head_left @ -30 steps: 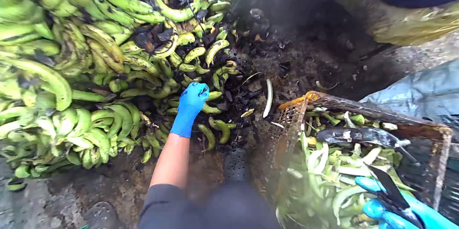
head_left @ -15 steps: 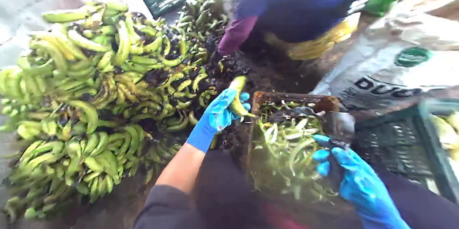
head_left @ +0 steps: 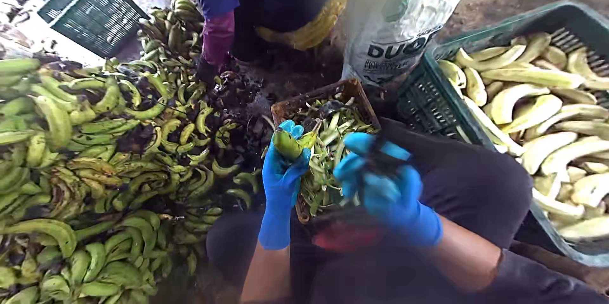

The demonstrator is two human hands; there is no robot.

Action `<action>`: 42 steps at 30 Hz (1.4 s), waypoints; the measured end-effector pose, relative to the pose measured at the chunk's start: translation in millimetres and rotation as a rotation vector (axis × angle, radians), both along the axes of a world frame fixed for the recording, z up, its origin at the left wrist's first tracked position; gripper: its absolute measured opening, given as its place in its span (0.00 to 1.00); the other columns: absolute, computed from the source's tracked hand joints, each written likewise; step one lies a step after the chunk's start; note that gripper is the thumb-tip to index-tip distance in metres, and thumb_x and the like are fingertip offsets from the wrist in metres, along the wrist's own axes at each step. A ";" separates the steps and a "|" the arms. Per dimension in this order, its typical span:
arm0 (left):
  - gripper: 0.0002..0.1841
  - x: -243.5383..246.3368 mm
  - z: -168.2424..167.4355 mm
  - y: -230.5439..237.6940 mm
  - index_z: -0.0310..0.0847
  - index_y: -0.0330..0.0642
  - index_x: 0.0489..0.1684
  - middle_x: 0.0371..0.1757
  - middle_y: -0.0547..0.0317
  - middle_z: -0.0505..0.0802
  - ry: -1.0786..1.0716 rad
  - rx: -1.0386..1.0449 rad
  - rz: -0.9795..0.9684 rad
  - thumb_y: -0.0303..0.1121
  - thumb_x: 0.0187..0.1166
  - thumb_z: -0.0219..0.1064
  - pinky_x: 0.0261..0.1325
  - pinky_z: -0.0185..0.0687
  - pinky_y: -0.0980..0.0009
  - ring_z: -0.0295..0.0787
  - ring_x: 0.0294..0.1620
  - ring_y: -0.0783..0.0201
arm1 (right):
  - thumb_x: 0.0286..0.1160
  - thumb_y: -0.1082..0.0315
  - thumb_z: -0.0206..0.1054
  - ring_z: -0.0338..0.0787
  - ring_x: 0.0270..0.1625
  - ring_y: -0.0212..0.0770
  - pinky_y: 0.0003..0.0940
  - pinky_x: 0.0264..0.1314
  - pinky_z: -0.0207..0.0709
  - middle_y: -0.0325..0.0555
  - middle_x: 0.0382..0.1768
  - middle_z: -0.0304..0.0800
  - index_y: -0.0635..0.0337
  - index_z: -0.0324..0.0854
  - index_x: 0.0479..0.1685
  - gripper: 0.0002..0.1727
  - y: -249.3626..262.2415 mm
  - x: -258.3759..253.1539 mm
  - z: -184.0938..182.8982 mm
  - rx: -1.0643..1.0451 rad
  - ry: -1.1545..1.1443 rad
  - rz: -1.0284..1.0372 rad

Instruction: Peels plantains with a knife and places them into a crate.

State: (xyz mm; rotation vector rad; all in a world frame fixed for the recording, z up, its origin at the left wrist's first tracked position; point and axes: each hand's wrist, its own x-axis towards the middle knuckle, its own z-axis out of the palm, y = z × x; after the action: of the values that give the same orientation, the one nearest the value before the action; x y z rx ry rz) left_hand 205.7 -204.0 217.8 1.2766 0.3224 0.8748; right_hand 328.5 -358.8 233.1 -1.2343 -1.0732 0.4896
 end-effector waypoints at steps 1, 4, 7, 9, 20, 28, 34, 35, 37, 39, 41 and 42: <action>0.34 -5.2 1.9 1.4 0.68 0.40 0.80 0.70 0.53 0.87 -0.019 -0.010 -0.027 0.20 0.69 0.71 0.65 0.87 0.63 0.87 0.65 0.59 | 0.89 0.49 0.54 0.90 0.30 0.30 0.32 0.31 0.87 0.38 0.40 0.94 0.59 0.79 0.69 0.25 -4.3 2.4 -20.4 -0.273 0.017 0.056; 0.33 -14.9 17.4 15.9 0.67 0.47 0.81 0.66 0.49 0.89 -0.136 -0.284 -0.166 0.29 0.73 0.73 0.66 0.86 0.53 0.88 0.64 0.51 | 0.94 0.56 0.46 0.89 0.25 0.40 0.39 0.32 0.86 0.46 0.32 0.91 0.59 0.76 0.69 0.22 -11.9 6.4 -59.5 -0.857 0.216 0.390; 0.28 3.2 39.8 35.6 0.80 0.51 0.71 0.50 0.50 0.94 -0.141 -0.562 -0.192 0.51 0.73 0.70 0.48 0.92 0.56 0.94 0.46 0.53 | 0.91 0.60 0.44 0.88 0.23 0.33 0.30 0.25 0.85 0.40 0.32 0.92 0.60 0.76 0.71 0.22 -1.4 41.9 -19.2 -0.559 0.274 0.298; 0.24 22.8 51.0 48.7 0.78 0.51 0.70 0.43 0.53 0.93 -0.100 -0.533 -0.235 0.54 0.83 0.59 0.35 0.92 0.66 0.93 0.34 0.61 | 0.91 0.54 0.49 0.92 0.38 0.29 0.29 0.41 0.89 0.36 0.44 0.94 0.55 0.76 0.77 0.25 24.2 85.5 8.3 -0.312 -0.099 0.090; 0.22 53.7 39.7 30.9 0.72 0.52 0.78 0.43 0.53 0.93 -0.025 -0.539 -0.336 0.46 0.90 0.50 0.35 0.91 0.70 0.92 0.34 0.64 | 0.80 0.47 0.65 0.92 0.52 0.60 0.66 0.48 0.78 0.58 0.56 0.92 0.40 0.82 0.76 0.26 77.3 121.7 15.4 -0.131 -0.885 -0.654; 0.33 57.6 35.0 60.6 0.60 0.58 0.86 0.52 0.58 0.93 -0.150 -0.182 -0.065 0.55 0.83 0.60 0.41 0.87 0.75 0.91 0.39 0.69 | 0.84 0.32 0.49 0.90 0.56 0.39 0.51 0.55 0.74 0.40 0.57 0.95 0.34 0.84 0.73 0.31 58.4 66.1 0.5 -0.089 -0.705 -0.226; 0.30 68.5 29.3 38.7 0.55 0.54 0.90 0.55 0.45 0.92 0.099 -0.367 -0.494 0.50 0.89 0.49 0.41 0.90 0.67 0.92 0.40 0.58 | 0.84 0.34 0.52 0.89 0.53 0.62 0.67 0.52 0.73 0.61 0.57 0.90 0.40 0.79 0.80 0.33 80.7 134.6 11.6 -0.215 -0.828 -0.752; 0.28 71.4 30.9 39.4 0.55 0.55 0.90 0.61 0.47 0.90 0.093 -0.353 -0.429 0.48 0.91 0.44 0.42 0.90 0.67 0.93 0.42 0.59 | 0.85 0.34 0.51 0.88 0.54 0.62 0.66 0.52 0.72 0.61 0.58 0.89 0.41 0.77 0.81 0.34 78.8 134.2 13.7 -0.236 -0.806 -0.750; 0.25 78.9 32.7 42.7 0.62 0.54 0.86 0.64 0.51 0.90 -0.066 -0.297 -0.166 0.46 0.91 0.46 0.46 0.92 0.66 0.93 0.46 0.60 | 0.83 0.36 0.52 0.90 0.52 0.55 0.62 0.47 0.76 0.54 0.57 0.90 0.41 0.78 0.81 0.33 72.5 112.4 11.1 -0.203 -0.811 -0.674; 0.23 91.3 35.9 45.4 0.64 0.52 0.81 0.63 0.52 0.90 -0.331 -0.232 0.116 0.44 0.90 0.53 0.55 0.91 0.59 0.92 0.54 0.57 | 0.81 0.32 0.53 0.90 0.53 0.50 0.59 0.50 0.75 0.49 0.57 0.92 0.33 0.80 0.78 0.32 63.0 82.9 -1.4 -0.135 -0.819 -0.560; 0.22 96.8 41.6 42.3 0.61 0.56 0.79 0.65 0.53 0.88 -0.482 -0.224 0.219 0.47 0.89 0.54 0.57 0.90 0.55 0.92 0.56 0.53 | 0.82 0.30 0.51 0.90 0.54 0.44 0.54 0.56 0.72 0.45 0.56 0.94 0.28 0.81 0.75 0.30 56.0 68.7 -5.1 -0.088 -0.835 -0.516; 0.22 95.1 43.7 37.8 0.61 0.57 0.80 0.65 0.56 0.89 -0.453 -0.229 0.174 0.49 0.90 0.50 0.57 0.91 0.57 0.92 0.57 0.56 | 0.82 0.31 0.51 0.90 0.53 0.45 0.54 0.55 0.72 0.45 0.55 0.94 0.29 0.82 0.74 0.30 56.6 73.4 -3.0 -0.064 -0.845 -0.514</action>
State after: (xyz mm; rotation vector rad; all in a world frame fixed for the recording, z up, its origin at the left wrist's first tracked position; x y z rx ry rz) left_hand 300.7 -166.1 261.4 0.8179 0.1665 1.2095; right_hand 401.9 -302.2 230.1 -1.7628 -1.3573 -0.4462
